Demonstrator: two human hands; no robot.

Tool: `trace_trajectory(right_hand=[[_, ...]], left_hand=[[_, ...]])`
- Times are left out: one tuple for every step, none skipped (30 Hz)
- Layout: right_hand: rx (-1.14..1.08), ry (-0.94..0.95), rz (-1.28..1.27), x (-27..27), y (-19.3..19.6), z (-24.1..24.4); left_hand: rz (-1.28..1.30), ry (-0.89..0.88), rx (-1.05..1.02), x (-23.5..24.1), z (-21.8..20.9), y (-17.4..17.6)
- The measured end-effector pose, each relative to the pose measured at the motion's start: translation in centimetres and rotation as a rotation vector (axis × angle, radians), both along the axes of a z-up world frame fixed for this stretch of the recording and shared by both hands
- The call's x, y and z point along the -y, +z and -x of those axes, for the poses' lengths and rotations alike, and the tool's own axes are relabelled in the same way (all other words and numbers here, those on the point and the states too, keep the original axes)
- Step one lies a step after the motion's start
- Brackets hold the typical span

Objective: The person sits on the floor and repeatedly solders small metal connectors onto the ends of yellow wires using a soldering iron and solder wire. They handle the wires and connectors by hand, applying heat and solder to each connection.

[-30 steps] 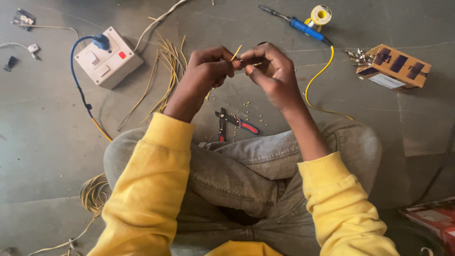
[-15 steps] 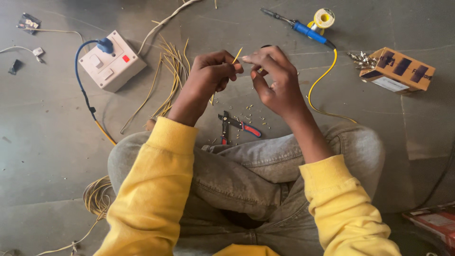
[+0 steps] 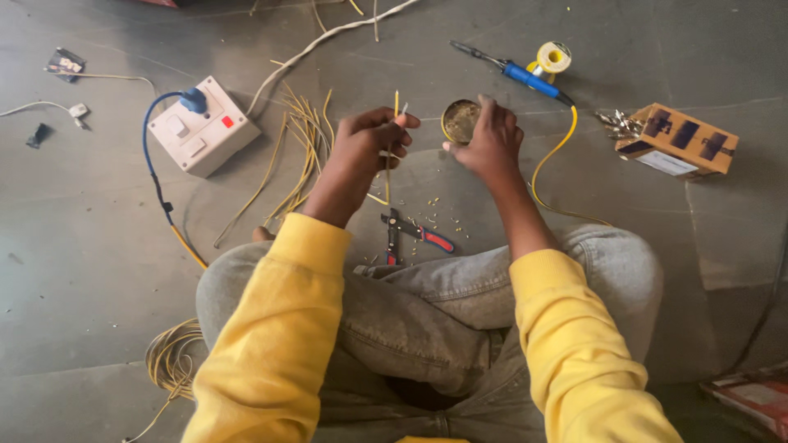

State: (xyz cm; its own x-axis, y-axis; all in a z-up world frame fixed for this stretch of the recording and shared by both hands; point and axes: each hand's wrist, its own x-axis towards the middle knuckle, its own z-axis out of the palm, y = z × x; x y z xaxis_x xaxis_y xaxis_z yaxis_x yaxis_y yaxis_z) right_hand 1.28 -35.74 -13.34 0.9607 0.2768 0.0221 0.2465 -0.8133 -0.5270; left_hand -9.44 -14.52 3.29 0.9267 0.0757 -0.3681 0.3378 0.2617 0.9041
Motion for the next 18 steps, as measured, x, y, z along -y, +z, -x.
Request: trace_trajectory(right_hand=[[0.008, -0.014, 0.018, -0.4, -0.3, -0.1], [0.011, -0.024, 0.035, -0.7, -0.5, -0.1], [0.014, -0.035, 0.052, -1.1, -0.5, 0.0], [-0.007, -0.041, 0.040, -1.4, -0.3, 0.0], [-0.029, -0.046, 0.028, -1.5, 0.1, 0.0], [-0.047, -0.055, 0.017, -1.7, 0.6, 0.1], [0.012, 0.003, -0.137, -2.0, 1.2, 0.3], [0.071, 0.065, -0.292, -2.4, 2.0, 0.4], [0.129, 0.129, -0.446, -3.0, 2.8, 0.6], [0.135, 0.139, -0.490, -3.7, 3.6, 1.3], [0.141, 0.149, -0.534, -4.3, 4.4, 2.0], [0.141, 0.159, -0.580, -4.8, 5.2, 2.8], [0.182, 0.188, -0.596, -5.3, 6.0, 3.4], [0.225, 0.213, -0.613, -5.7, 6.8, 4.0], [0.267, 0.239, -0.630, -6.1, 7.5, 4.5], [0.286, 0.254, -0.634, -6.4, 8.1, 4.9], [0.305, 0.268, -0.639, -6.6, 8.7, 5.3], [0.330, 0.279, -0.641, -6.8, 9.3, 5.4]], left_hand=[[-0.014, -0.009, -0.005, -0.1, 0.0, 0.0], [-0.027, -0.015, -0.014, -0.1, 0.1, 0.0], [-0.041, -0.020, -0.023, -0.2, 0.1, -0.1], [-0.045, -0.019, -0.021, -0.2, 0.0, -0.3], [-0.049, -0.017, -0.018, -0.1, -0.1, -0.6], [-0.052, -0.018, -0.012, -0.1, -0.4, -0.9], [-0.029, 0.006, 0.003, 0.0, -0.6, -1.2], [-0.006, 0.033, 0.020, 0.0, -1.0, -1.5], [0.018, 0.060, 0.037, -0.1, -1.3, -1.8], [-0.016, 0.076, 0.036, -0.2, -1.5, -2.1], [-0.049, 0.092, 0.035, -0.4, -1.5, -2.4], [-0.084, 0.109, 0.028, -0.7, -1.5, -2.7], [-0.082, 0.138, 0.022, -0.9, -1.5, -3.0], [-0.079, 0.163, 0.016, -1.3, -1.6, -3.2], [-0.077, 0.188, 0.011, -1.6, -1.7, -3.4], [-0.059, 0.207, 0.019, -1.9, -1.7, -3.6], [-0.040, 0.226, 0.026, -2.1, -1.7, -3.8], [-0.020, 0.238, 0.039, -2.3, -2.0, -3.9]])
